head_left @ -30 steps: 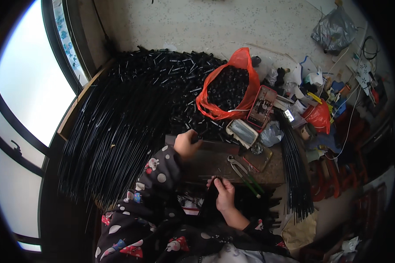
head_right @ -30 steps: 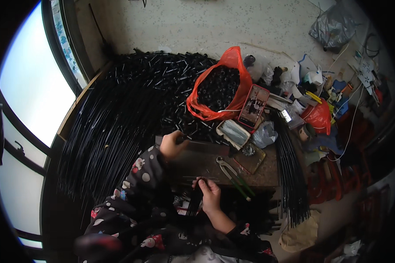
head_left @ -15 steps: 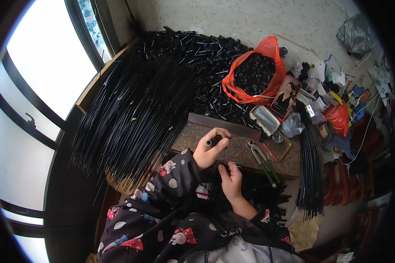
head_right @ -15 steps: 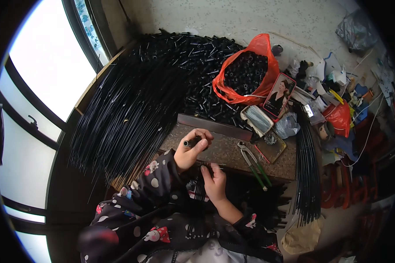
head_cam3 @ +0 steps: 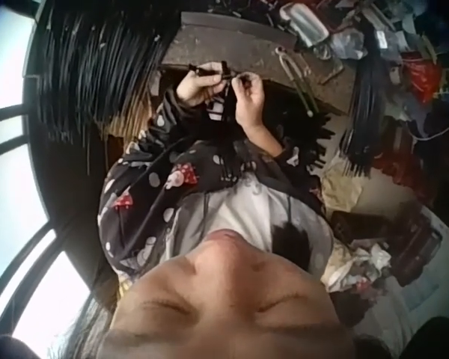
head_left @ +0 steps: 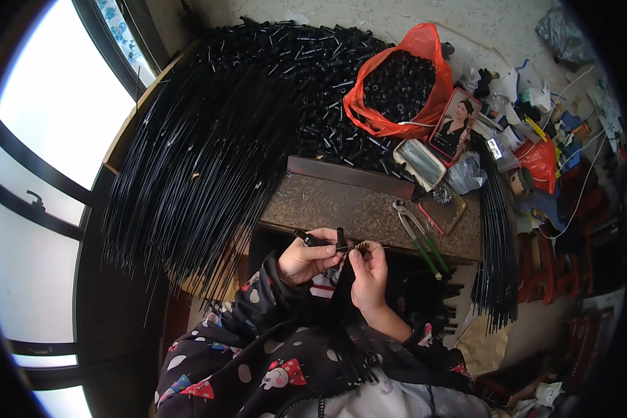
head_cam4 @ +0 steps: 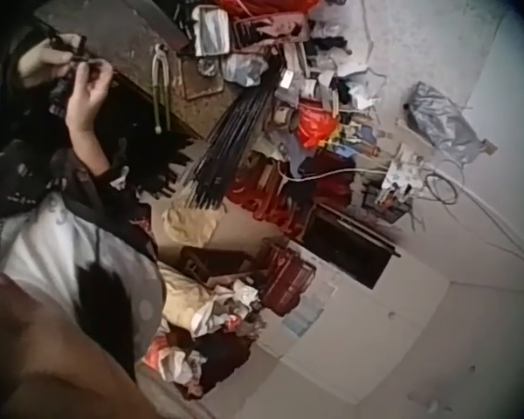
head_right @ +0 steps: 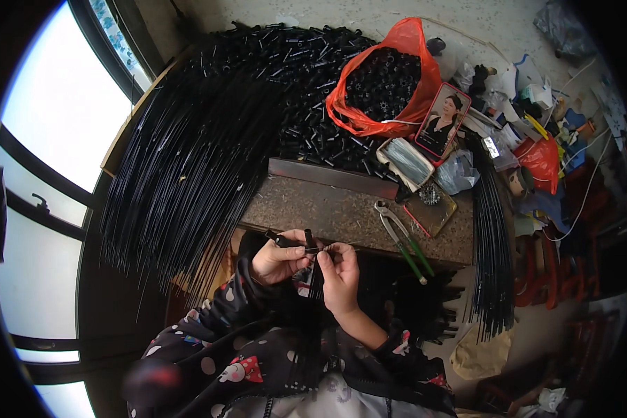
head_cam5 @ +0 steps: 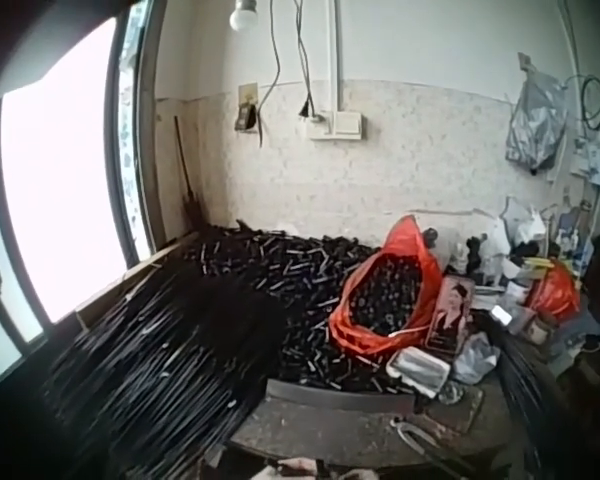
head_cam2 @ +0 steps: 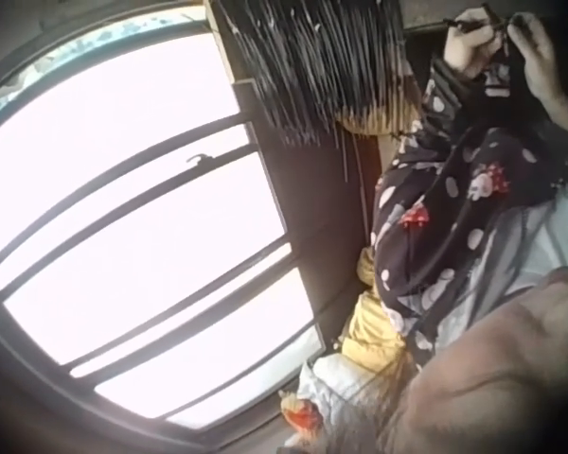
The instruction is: Cutting black wires and assembling them into plastic components at a workbench.
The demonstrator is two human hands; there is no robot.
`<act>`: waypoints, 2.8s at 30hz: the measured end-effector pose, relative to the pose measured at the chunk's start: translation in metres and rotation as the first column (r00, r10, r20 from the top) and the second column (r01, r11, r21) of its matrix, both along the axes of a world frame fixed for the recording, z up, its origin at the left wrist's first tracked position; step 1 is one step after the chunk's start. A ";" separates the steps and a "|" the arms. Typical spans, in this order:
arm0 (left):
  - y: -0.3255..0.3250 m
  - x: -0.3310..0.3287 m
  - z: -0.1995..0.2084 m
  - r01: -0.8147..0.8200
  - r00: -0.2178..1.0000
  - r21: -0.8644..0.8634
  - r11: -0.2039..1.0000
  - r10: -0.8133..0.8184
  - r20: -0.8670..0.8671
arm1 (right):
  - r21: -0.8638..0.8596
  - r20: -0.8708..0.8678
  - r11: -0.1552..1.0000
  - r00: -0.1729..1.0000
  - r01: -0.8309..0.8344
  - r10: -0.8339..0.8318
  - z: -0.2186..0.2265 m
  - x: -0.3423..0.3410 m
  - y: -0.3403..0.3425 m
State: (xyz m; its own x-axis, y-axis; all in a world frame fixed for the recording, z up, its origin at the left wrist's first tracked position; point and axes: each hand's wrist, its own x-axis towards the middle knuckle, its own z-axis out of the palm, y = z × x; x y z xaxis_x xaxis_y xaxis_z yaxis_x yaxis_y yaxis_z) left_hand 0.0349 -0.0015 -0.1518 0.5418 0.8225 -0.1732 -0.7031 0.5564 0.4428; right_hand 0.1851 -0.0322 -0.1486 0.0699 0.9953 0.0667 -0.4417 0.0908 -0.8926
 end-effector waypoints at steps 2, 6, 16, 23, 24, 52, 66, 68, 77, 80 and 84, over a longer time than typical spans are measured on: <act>0.003 0.001 0.003 0.005 1.000 0.029 1.000 -0.004 -0.025 | -0.016 -0.008 1.000 1.000 -0.018 0.018 0.001 -0.001 -0.001; 0.005 -0.001 -0.005 0.016 1.000 0.067 0.998 -0.014 -0.022 | -0.042 -0.019 0.999 1.000 -0.024 0.023 0.000 -0.002 0.002; 0.009 -0.004 0.006 -0.011 0.997 0.110 0.994 0.020 -0.079 | -0.051 -0.015 0.998 0.999 -0.047 0.046 0.001 -0.002 0.004; 0.008 -0.008 0.000 -0.001 0.994 0.151 0.989 0.017 -0.110 | -0.071 -0.028 0.996 0.998 -0.061 0.059 -0.001 -0.003 0.007; 0.008 -0.009 -0.001 -0.010 0.991 0.136 0.991 0.028 -0.132 | -0.077 -0.012 0.996 0.999 -0.050 0.050 -0.001 -0.003 0.007; 0.002 -0.002 0.007 -0.076 0.964 0.253 0.964 0.136 -0.227 | -0.050 -0.041 0.996 0.997 -0.071 0.069 0.002 -0.005 0.007; -0.005 0.007 0.012 -0.115 0.826 0.411 0.904 0.317 -0.466 | -0.152 -0.212 0.969 0.964 -0.196 0.162 -0.008 -0.003 0.012; 0.005 0.010 0.036 0.210 0.338 0.873 0.441 0.805 -0.488 | -0.181 -0.255 0.959 0.952 -0.220 0.170 -0.019 0.001 0.014; 0.010 -0.014 0.028 0.114 0.905 0.389 0.914 0.066 -0.421 | -0.116 -0.340 0.821 0.799 -0.558 0.495 -0.019 0.007 0.014; 0.019 -0.016 0.038 0.134 0.818 0.386 0.913 0.118 -0.563 | -0.169 -0.486 0.728 0.699 -0.665 0.525 -0.022 0.011 0.024; 0.035 -0.028 0.014 0.273 0.864 0.705 0.654 0.155 -0.479 | -0.111 -0.657 0.567 0.488 -0.816 0.574 -0.017 0.012 0.026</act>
